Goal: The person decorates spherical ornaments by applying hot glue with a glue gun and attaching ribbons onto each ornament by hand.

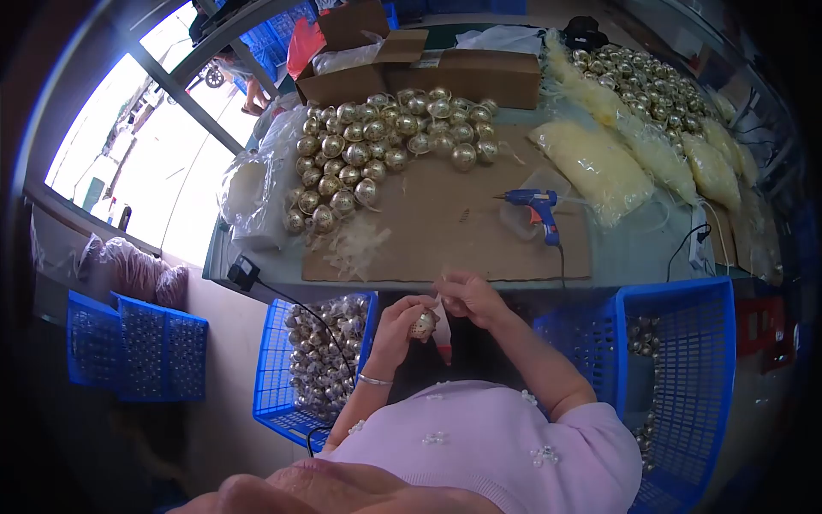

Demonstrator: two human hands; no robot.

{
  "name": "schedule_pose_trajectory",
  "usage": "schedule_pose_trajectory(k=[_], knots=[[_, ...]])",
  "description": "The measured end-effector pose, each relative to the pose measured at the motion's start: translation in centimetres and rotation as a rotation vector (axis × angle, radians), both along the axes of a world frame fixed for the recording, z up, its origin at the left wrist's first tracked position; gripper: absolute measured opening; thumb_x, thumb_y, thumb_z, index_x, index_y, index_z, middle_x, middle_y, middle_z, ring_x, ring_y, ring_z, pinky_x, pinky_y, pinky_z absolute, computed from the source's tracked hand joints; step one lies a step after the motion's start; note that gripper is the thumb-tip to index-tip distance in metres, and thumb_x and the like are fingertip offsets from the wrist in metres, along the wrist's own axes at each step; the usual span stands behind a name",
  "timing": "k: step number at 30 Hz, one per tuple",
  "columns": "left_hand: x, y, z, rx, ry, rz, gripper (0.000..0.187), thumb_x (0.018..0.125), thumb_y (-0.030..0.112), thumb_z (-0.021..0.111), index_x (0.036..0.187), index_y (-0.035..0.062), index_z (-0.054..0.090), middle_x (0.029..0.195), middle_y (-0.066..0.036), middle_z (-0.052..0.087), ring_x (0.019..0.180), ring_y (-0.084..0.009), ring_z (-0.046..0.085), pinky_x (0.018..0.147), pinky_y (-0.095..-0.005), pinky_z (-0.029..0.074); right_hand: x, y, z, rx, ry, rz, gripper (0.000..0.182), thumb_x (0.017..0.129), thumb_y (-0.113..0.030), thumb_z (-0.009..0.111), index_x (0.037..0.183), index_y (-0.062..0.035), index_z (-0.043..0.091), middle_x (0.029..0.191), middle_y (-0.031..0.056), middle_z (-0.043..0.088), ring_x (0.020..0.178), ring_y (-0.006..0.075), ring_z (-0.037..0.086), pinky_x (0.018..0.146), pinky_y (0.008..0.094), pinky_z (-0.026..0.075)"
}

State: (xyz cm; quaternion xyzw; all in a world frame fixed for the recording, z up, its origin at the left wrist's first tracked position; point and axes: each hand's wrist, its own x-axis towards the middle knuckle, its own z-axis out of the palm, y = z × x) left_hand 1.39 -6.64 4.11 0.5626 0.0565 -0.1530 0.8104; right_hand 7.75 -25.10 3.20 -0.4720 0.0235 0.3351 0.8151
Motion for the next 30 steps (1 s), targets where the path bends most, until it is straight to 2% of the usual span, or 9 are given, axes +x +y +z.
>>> schedule_pose_trajectory(k=[6, 8, 11, 12, 13, 16, 19, 22, 30], knots=[[-0.5, 0.5, 0.4, -0.143, 0.060, 0.092, 0.040, 0.094, 0.019, 0.049, 0.130, 0.0017, 0.043, 0.116, -0.016, 0.059, 0.096, -0.0237, 0.064, 0.064, -0.0280, 0.052, 1.0, 0.1, 2.4, -0.162, -0.237, -0.039, 0.019, 0.093, -0.020, 0.062, 0.090, -0.0016, 0.066, 0.067, -0.0003, 0.057, 0.055, 0.0041, 0.048, 0.047, 0.0186, 0.032], [-0.7, 0.6, 0.5, -0.278, 0.201, 0.077, 0.039, 0.093, 0.013, 0.045, 0.129, -0.0026, 0.042, 0.111, -0.015, 0.059, 0.097, -0.0229, 0.063, 0.079, -0.0334, 0.054, 1.8, 0.0, 2.9, -0.298, -0.451, -0.003, 0.017, 0.093, -0.018, 0.061, 0.094, -0.0015, 0.066, 0.071, -0.0003, 0.059, 0.060, 0.0041, 0.051, 0.051, 0.0185, 0.037], [-1.2, -0.1, -1.3, -0.300, 0.248, 0.017, 0.037, 0.096, 0.015, 0.045, 0.130, -0.0012, 0.042, 0.109, -0.017, 0.059, 0.091, -0.0247, 0.063, 0.075, -0.0347, 0.055, 2.1, 0.8, 1.7, -0.344, -0.807, -0.099, 0.015, 0.091, -0.015, 0.062, 0.097, -0.0014, 0.066, 0.076, 0.0004, 0.062, 0.066, 0.0045, 0.054, 0.056, 0.0201, 0.043], [-1.3, -0.5, -1.6, -0.276, 0.245, 0.019, 0.037, 0.097, 0.015, 0.045, 0.130, -0.0010, 0.042, 0.108, -0.018, 0.059, 0.087, -0.0247, 0.063, 0.068, -0.0333, 0.055, 1.7, 0.8, 3.3, -0.403, -0.727, -0.063, 0.014, 0.091, -0.014, 0.062, 0.097, -0.0015, 0.066, 0.077, 0.0011, 0.063, 0.067, 0.0056, 0.056, 0.058, 0.0209, 0.045], [-1.4, -0.7, -0.7, -0.510, 0.378, 0.078, 0.037, 0.097, 0.016, 0.045, 0.130, -0.0009, 0.042, 0.107, -0.019, 0.058, 0.083, -0.0248, 0.062, 0.063, -0.0322, 0.054, 1.2, 0.8, 4.9, -0.454, -0.646, -0.027, 0.014, 0.090, -0.013, 0.062, 0.097, -0.0016, 0.065, 0.079, 0.0018, 0.063, 0.069, 0.0066, 0.058, 0.060, 0.0216, 0.046], [-1.4, -0.7, -1.0, -0.346, 0.281, 0.025, 0.037, 0.098, 0.018, 0.042, 0.130, -0.0005, 0.042, 0.104, -0.019, 0.058, 0.080, -0.0251, 0.061, 0.057, -0.0315, 0.051, 1.3, 0.6, 4.9, -0.396, -0.507, -0.013, 0.014, 0.090, -0.013, 0.063, 0.097, -0.0025, 0.065, 0.081, 0.0028, 0.064, 0.069, 0.0076, 0.058, 0.060, 0.0222, 0.047], [-1.0, -0.9, 0.1, -0.505, 0.430, 0.119, 0.037, 0.098, 0.019, 0.041, 0.130, -0.0003, 0.042, 0.106, -0.019, 0.057, 0.085, -0.0259, 0.061, 0.061, -0.0304, 0.052, 1.6, 0.6, 4.1, -0.303, -0.456, -0.047, 0.014, 0.088, -0.015, 0.064, 0.094, -0.0031, 0.065, 0.079, 0.0023, 0.064, 0.068, 0.0077, 0.057, 0.059, 0.0225, 0.045], [-1.3, -0.8, -1.1, -0.511, 0.363, 0.143, 0.040, 0.097, 0.019, 0.046, 0.131, 0.0005, 0.040, 0.110, -0.019, 0.056, 0.090, -0.0265, 0.062, 0.067, -0.0298, 0.052, 1.7, 0.2, 5.1, -0.408, -0.546, -0.027, 0.010, 0.089, -0.010, 0.066, 0.091, -0.0001, 0.066, 0.079, 0.0022, 0.066, 0.071, 0.0057, 0.058, 0.065, 0.0211, 0.048], [-1.1, -0.7, -2.3, -0.336, 0.254, 0.107, 0.037, 0.095, 0.020, 0.049, 0.127, 0.0047, 0.038, 0.112, -0.018, 0.055, 0.097, -0.0287, 0.062, 0.068, -0.0313, 0.054, 0.9, -0.1, 4.4, -0.503, -0.642, 0.002, 0.011, 0.088, -0.014, 0.066, 0.090, -0.0032, 0.066, 0.076, -0.0016, 0.061, 0.070, 0.0049, 0.054, 0.062, 0.0212, 0.043]])
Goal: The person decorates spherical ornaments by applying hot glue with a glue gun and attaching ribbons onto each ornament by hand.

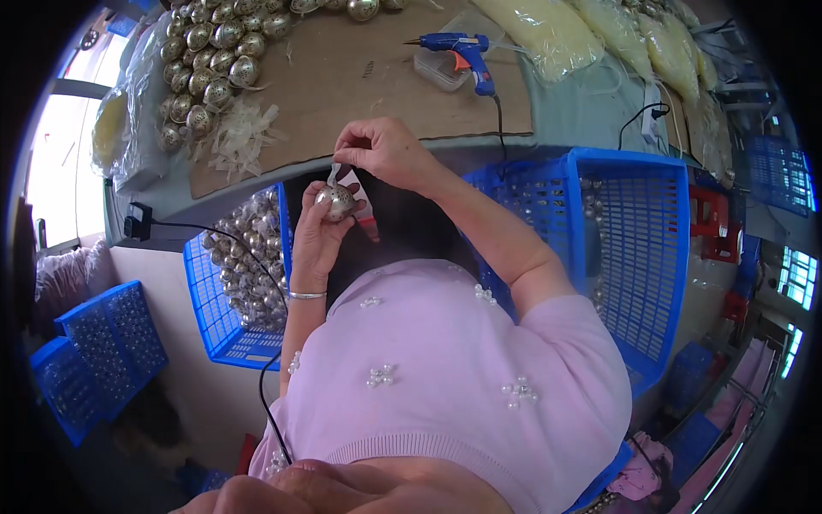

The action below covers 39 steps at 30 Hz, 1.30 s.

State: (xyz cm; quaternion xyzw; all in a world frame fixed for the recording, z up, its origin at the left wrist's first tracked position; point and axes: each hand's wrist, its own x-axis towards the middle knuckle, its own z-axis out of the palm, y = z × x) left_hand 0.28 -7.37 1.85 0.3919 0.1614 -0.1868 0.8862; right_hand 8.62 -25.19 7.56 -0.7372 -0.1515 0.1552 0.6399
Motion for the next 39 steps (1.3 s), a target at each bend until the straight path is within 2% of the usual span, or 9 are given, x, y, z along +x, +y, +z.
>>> schedule_pose_trajectory(k=[4, 13, 19, 22, 25, 28, 31, 34, 39], knots=[[-0.2, 0.0, -0.8, -0.063, 0.028, -0.013, 0.034, 0.096, 0.018, 0.047, 0.125, 0.0061, 0.036, 0.111, -0.018, 0.055, 0.096, -0.0285, 0.062, 0.065, -0.0324, 0.056, -0.1, 0.0, 0.8, 0.017, 0.062, -0.025, 0.010, 0.088, -0.013, 0.065, 0.091, -0.0028, 0.065, 0.075, -0.0011, 0.060, 0.071, 0.0060, 0.054, 0.064, 0.0228, 0.044], [-0.6, -0.2, 0.2, 0.170, -0.216, 0.113, 0.019, 0.098, 0.016, 0.045, 0.116, 0.0085, 0.046, 0.106, -0.012, 0.060, 0.098, -0.0278, 0.065, 0.070, -0.0348, 0.057, -0.4, 0.3, 0.0, 0.005, 0.018, -0.039, 0.011, 0.088, -0.013, 0.065, 0.090, -0.0022, 0.065, 0.081, 0.0008, 0.061, 0.077, 0.0075, 0.055, 0.070, 0.0233, 0.044], [0.2, -0.5, 0.6, 0.476, -0.154, 0.064, 0.044, 0.099, 0.013, 0.041, 0.142, 0.0045, 0.036, 0.099, -0.008, 0.060, 0.079, -0.0124, 0.060, 0.061, -0.0259, 0.051, -1.5, 0.8, 0.6, 0.166, 0.063, 0.069, 0.009, 0.087, -0.009, 0.067, 0.090, -0.0010, 0.065, 0.083, 0.0024, 0.062, 0.080, 0.0096, 0.057, 0.074, 0.0255, 0.046], [0.5, -0.9, 3.2, 0.393, -0.210, 0.053, 0.058, 0.094, 0.013, 0.040, 0.149, 0.0093, 0.026, 0.103, -0.008, 0.056, 0.081, -0.0120, 0.058, 0.057, -0.0230, 0.049, -2.7, 1.3, 0.1, 0.073, -0.111, 0.010, 0.007, 0.084, -0.005, 0.068, 0.087, 0.0011, 0.066, 0.080, 0.0051, 0.065, 0.074, 0.0112, 0.059, 0.068, 0.0259, 0.047], [0.6, -1.3, 3.4, 0.229, -0.252, 0.101, 0.065, 0.092, 0.012, 0.039, 0.152, 0.0124, 0.015, 0.099, -0.007, 0.056, 0.078, -0.0107, 0.056, 0.055, -0.0200, 0.046, -3.5, 1.7, -1.5, 0.157, -0.050, -0.052, 0.008, 0.082, -0.005, 0.069, 0.087, -0.0001, 0.067, 0.081, 0.0057, 0.062, 0.075, 0.0134, 0.059, 0.067, 0.0278, 0.047], [0.6, -1.5, 3.0, 0.185, -0.227, 0.123, 0.069, 0.092, 0.014, 0.041, 0.153, 0.0131, 0.009, 0.097, -0.008, 0.057, 0.076, -0.0113, 0.055, 0.055, -0.0206, 0.048, -3.6, 1.5, -2.1, 0.038, -0.243, -0.086, 0.007, 0.081, -0.004, 0.069, 0.087, -0.0016, 0.067, 0.082, 0.0069, 0.062, 0.076, 0.0176, 0.060, 0.068, 0.0289, 0.048], [0.5, -1.8, 4.0, 0.387, -0.297, 0.090, 0.068, 0.092, 0.011, 0.041, 0.153, 0.0144, 0.010, 0.100, -0.010, 0.058, 0.078, -0.0129, 0.057, 0.057, -0.0233, 0.051, -3.8, 1.5, -2.1, -0.050, -0.418, -0.088, 0.008, 0.080, -0.004, 0.069, 0.087, -0.0022, 0.067, 0.082, 0.0089, 0.061, 0.075, 0.0226, 0.061, 0.068, 0.0309, 0.048], [0.7, -2.2, 4.6, 0.052, -0.153, 0.190, 0.059, 0.098, 0.017, 0.038, 0.152, 0.0225, 0.015, 0.101, -0.008, 0.061, 0.083, -0.0157, 0.061, 0.061, -0.0300, 0.053, -4.2, 1.6, -2.5, -0.040, -0.412, -0.145, 0.008, 0.080, -0.004, 0.069, 0.087, -0.0017, 0.066, 0.083, 0.0098, 0.062, 0.076, 0.0247, 0.061, 0.068, 0.0324, 0.049], [1.9, -3.5, 3.3, 0.113, -0.163, 0.192, 0.063, 0.096, 0.013, 0.053, 0.150, 0.0226, 0.023, 0.102, -0.006, 0.062, 0.083, -0.0131, 0.062, 0.062, -0.0285, 0.056, -4.1, 0.8, -1.8, -0.004, -0.461, -0.147, 0.009, 0.080, -0.004, 0.067, 0.088, -0.0016, 0.062, 0.085, 0.0094, 0.060, 0.078, 0.0277, 0.059, 0.069, 0.0345, 0.047]])
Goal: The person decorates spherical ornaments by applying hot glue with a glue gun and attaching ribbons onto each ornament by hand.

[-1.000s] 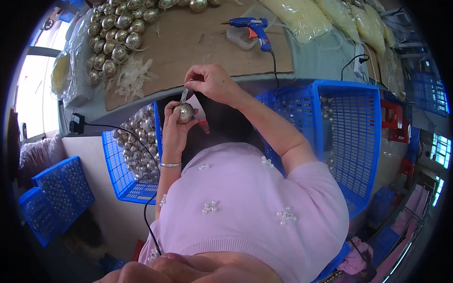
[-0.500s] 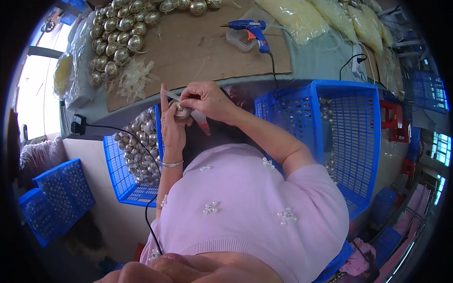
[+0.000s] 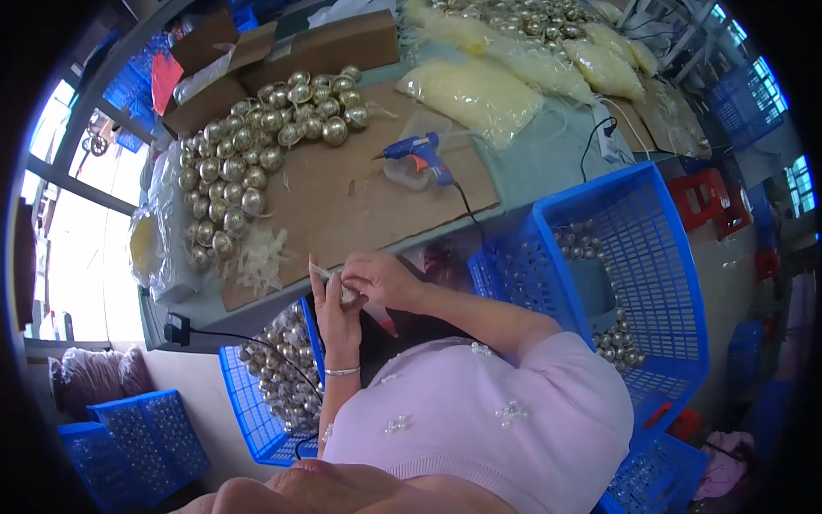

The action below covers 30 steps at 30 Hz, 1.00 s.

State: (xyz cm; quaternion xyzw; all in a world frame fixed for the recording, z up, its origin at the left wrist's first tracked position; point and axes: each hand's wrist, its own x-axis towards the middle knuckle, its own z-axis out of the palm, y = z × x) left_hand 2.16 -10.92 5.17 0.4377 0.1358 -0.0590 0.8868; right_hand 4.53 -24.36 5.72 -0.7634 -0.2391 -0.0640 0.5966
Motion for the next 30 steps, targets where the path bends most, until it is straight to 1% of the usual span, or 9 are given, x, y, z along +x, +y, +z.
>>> schedule_pose_trajectory(k=[2, 4, 7, 11, 14, 17, 20, 26, 30], knots=[[0.3, -0.5, 0.7, 0.023, -0.025, -0.006, 0.064, 0.093, 0.006, 0.053, 0.149, 0.0163, 0.025, 0.111, -0.009, 0.058, 0.088, -0.0152, 0.062, 0.058, -0.0262, 0.054, 0.4, -0.7, 0.4, -0.024, -0.007, 0.003, 0.009, 0.082, -0.005, 0.066, 0.088, -0.0020, 0.061, 0.083, 0.0093, 0.059, 0.076, 0.0269, 0.058, 0.068, 0.0343, 0.047], [0.8, -0.5, 0.5, 0.045, -0.098, -0.022, 0.064, 0.093, 0.007, 0.056, 0.149, 0.0211, 0.028, 0.104, -0.006, 0.061, 0.081, -0.0127, 0.062, 0.055, -0.0251, 0.054, 0.6, -1.8, 1.0, -0.049, 0.045, 0.054, 0.009, 0.082, -0.006, 0.067, 0.088, -0.0017, 0.061, 0.082, 0.0099, 0.058, 0.075, 0.0266, 0.058, 0.068, 0.0346, 0.046], [1.1, 0.0, 0.2, 0.098, -0.143, -0.009, 0.064, 0.091, 0.006, 0.058, 0.147, 0.0237, 0.032, 0.100, -0.004, 0.063, 0.075, -0.0118, 0.062, 0.051, -0.0242, 0.053, 1.9, -5.5, 3.3, -0.009, 0.119, -0.222, 0.013, 0.082, -0.009, 0.068, 0.089, -0.0014, 0.060, 0.083, 0.0115, 0.059, 0.077, 0.0275, 0.059, 0.067, 0.0343, 0.046], [0.7, 0.8, 1.1, 0.153, -0.121, 0.016, 0.064, 0.087, 0.005, 0.060, 0.145, 0.0188, 0.036, 0.102, -0.005, 0.061, 0.074, -0.0137, 0.064, 0.050, -0.0229, 0.050, 5.9, -11.5, 3.0, -0.431, -0.351, -1.049, 0.025, 0.082, -0.020, 0.068, 0.094, -0.0003, 0.060, 0.085, 0.0164, 0.061, 0.079, 0.0359, 0.061, 0.071, 0.0436, 0.049], [0.1, 0.5, 2.3, 0.166, -0.057, 0.025, 0.066, 0.085, 0.005, 0.060, 0.145, 0.0175, 0.036, 0.102, -0.005, 0.061, 0.076, -0.0148, 0.064, 0.051, -0.0225, 0.050, 8.3, -14.3, -1.2, -0.495, -0.016, -1.009, 0.033, 0.080, -0.030, 0.067, 0.090, 0.0011, 0.062, 0.085, 0.0199, 0.062, 0.079, 0.0382, 0.062, 0.073, 0.0469, 0.050], [-0.3, 0.5, 2.9, 0.118, -0.025, 0.037, 0.066, 0.086, 0.006, 0.060, 0.146, 0.0201, 0.035, 0.100, -0.005, 0.062, 0.074, -0.0153, 0.065, 0.047, -0.0232, 0.048, 8.2, -14.7, 1.3, -0.602, 0.289, -0.759, 0.036, 0.079, -0.033, 0.065, 0.084, 0.0026, 0.064, 0.083, 0.0199, 0.064, 0.076, 0.0373, 0.064, 0.072, 0.0438, 0.052], [-0.2, 1.2, 2.3, 0.128, -0.011, 0.049, 0.065, 0.087, 0.007, 0.060, 0.146, 0.0213, 0.035, 0.097, -0.005, 0.063, 0.072, -0.0165, 0.065, 0.044, -0.0231, 0.047, 8.6, -14.4, 1.9, -0.423, 0.510, -0.629, 0.029, 0.079, -0.027, 0.063, 0.069, 0.0006, 0.061, 0.076, 0.0166, 0.065, 0.066, 0.0291, 0.065, 0.064, 0.0381, 0.053], [-0.4, 1.5, 2.2, 0.127, -0.006, 0.108, 0.065, 0.082, -0.001, 0.062, 0.141, 0.0173, 0.042, 0.095, -0.003, 0.061, 0.065, -0.0123, 0.062, 0.045, -0.0196, 0.044, 8.1, -14.4, 1.6, 0.075, 0.519, -0.558, 0.018, 0.077, -0.012, 0.063, 0.087, 0.0000, 0.054, 0.074, 0.0125, 0.064, 0.056, 0.0135, 0.062, 0.046, 0.0255, 0.048], [0.0, 1.8, 1.0, 0.118, -0.029, 0.112, 0.064, 0.086, 0.003, 0.061, 0.143, 0.0203, 0.039, 0.093, -0.005, 0.063, 0.063, -0.0171, 0.065, 0.040, -0.0221, 0.047, 6.3, -14.5, 1.9, 0.321, 0.321, -0.424, 0.033, 0.079, -0.010, 0.064, 0.107, 0.0005, 0.049, 0.084, 0.0126, 0.064, 0.057, 0.0154, 0.061, 0.048, 0.0283, 0.049]])
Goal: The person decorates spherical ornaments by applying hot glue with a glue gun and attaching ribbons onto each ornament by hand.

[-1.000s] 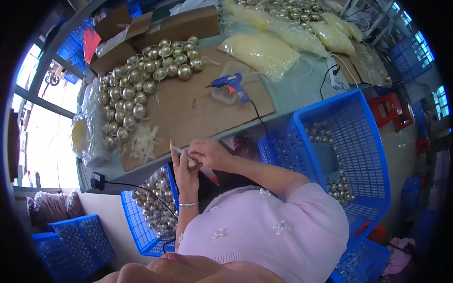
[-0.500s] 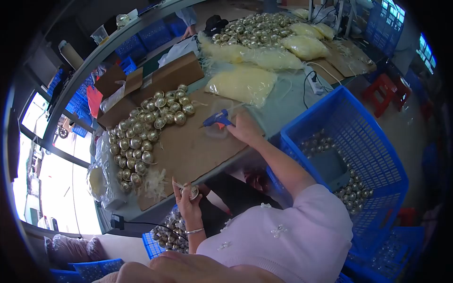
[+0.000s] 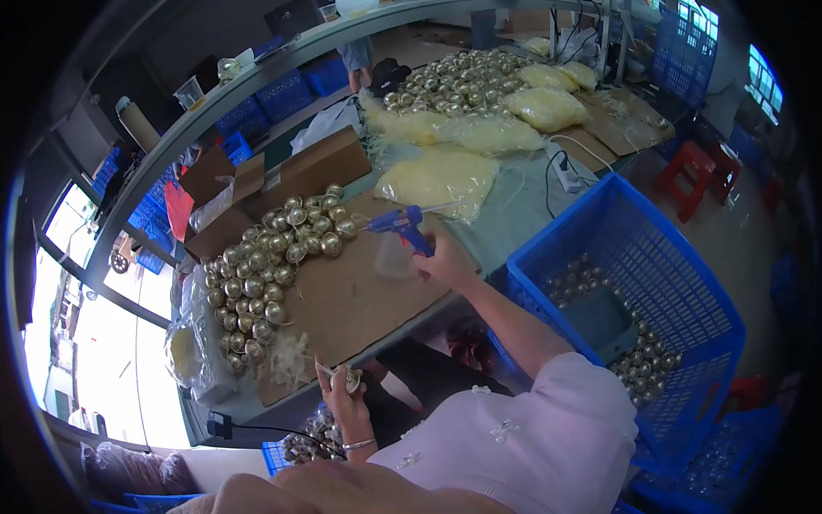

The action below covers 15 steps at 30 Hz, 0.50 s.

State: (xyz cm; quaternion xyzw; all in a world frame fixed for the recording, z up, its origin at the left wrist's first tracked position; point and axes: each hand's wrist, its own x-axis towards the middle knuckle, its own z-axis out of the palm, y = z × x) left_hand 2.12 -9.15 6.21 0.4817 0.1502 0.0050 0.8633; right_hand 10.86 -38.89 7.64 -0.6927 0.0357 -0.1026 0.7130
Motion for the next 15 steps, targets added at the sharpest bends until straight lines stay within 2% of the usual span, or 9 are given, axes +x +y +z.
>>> schedule_pose_trajectory(k=[2, 3, 6, 8, 10, 13, 15], knots=[[0.8, 0.0, -0.8, -0.063, -0.046, -0.004, 0.066, 0.087, 0.004, 0.061, 0.145, 0.0209, 0.036, 0.092, -0.006, 0.063, 0.065, -0.0183, 0.065, 0.040, -0.0222, 0.048, -2.0, 0.2, 2.8, 0.128, -0.044, 0.119, 0.036, 0.080, -0.010, 0.065, 0.110, -0.0001, 0.047, 0.088, 0.0134, 0.063, 0.057, 0.0151, 0.060, 0.047, 0.0271, 0.047], [0.6, -0.2, -0.3, -0.073, -0.041, -0.011, 0.066, 0.087, 0.003, 0.061, 0.145, 0.0211, 0.035, 0.092, -0.007, 0.063, 0.065, -0.0187, 0.065, 0.040, -0.0222, 0.048, -2.2, 0.4, 2.9, 0.200, -0.053, 0.107, 0.035, 0.081, -0.011, 0.064, 0.110, 0.0005, 0.048, 0.083, 0.0131, 0.063, 0.054, 0.0136, 0.058, 0.043, 0.0231, 0.042], [0.7, -0.7, 0.5, -0.093, -0.045, -0.020, 0.069, 0.087, 0.004, 0.060, 0.147, 0.0216, 0.031, 0.091, -0.008, 0.063, 0.067, -0.0206, 0.066, 0.042, -0.0238, 0.050, -0.7, -2.5, 6.3, 0.318, -0.120, -0.082, 0.028, 0.083, -0.015, 0.065, 0.104, -0.0002, 0.054, 0.079, 0.0141, 0.065, 0.048, 0.0115, 0.055, 0.038, 0.0232, 0.037], [0.2, -0.4, 0.8, -0.083, -0.047, -0.035, 0.070, 0.088, 0.005, 0.059, 0.148, 0.0220, 0.028, 0.091, -0.009, 0.063, 0.068, -0.0219, 0.066, 0.044, -0.0255, 0.053, 1.4, -6.1, 10.7, 0.343, -0.342, -0.210, 0.028, 0.084, -0.019, 0.066, 0.103, -0.0018, 0.055, 0.076, 0.0119, 0.065, 0.045, 0.0099, 0.051, 0.037, 0.0232, 0.032], [-0.2, -0.3, 1.0, -0.074, -0.051, -0.075, 0.071, 0.088, 0.006, 0.058, 0.149, 0.0223, 0.026, 0.091, -0.010, 0.063, 0.068, -0.0229, 0.066, 0.047, -0.0274, 0.056, 3.5, -9.8, 15.2, 0.261, -0.481, -0.301, 0.026, 0.085, -0.020, 0.067, 0.103, -0.0043, 0.055, 0.075, 0.0087, 0.063, 0.044, 0.0095, 0.050, 0.036, 0.0225, 0.030], [-1.0, -0.3, 1.4, -0.111, -0.034, -0.103, 0.072, 0.083, -0.001, 0.060, 0.147, 0.0212, 0.033, 0.109, -0.008, 0.058, 0.079, -0.0191, 0.063, 0.061, -0.0312, 0.055, 4.6, -12.2, 18.4, 0.312, -0.554, -0.291, 0.025, 0.085, -0.021, 0.067, 0.102, -0.0062, 0.056, 0.076, 0.0068, 0.063, 0.044, 0.0092, 0.049, 0.037, 0.0220, 0.029], [-1.0, 0.1, 0.4, -0.112, -0.019, -0.086, 0.073, 0.084, -0.001, 0.059, 0.147, 0.0218, 0.033, 0.107, -0.009, 0.059, 0.078, -0.0192, 0.062, 0.060, -0.0311, 0.055, 3.7, -10.3, 18.1, 0.271, -0.501, -0.247, 0.025, 0.086, -0.022, 0.067, 0.101, -0.0063, 0.056, 0.076, 0.0067, 0.063, 0.044, 0.0091, 0.050, 0.037, 0.0220, 0.029]])
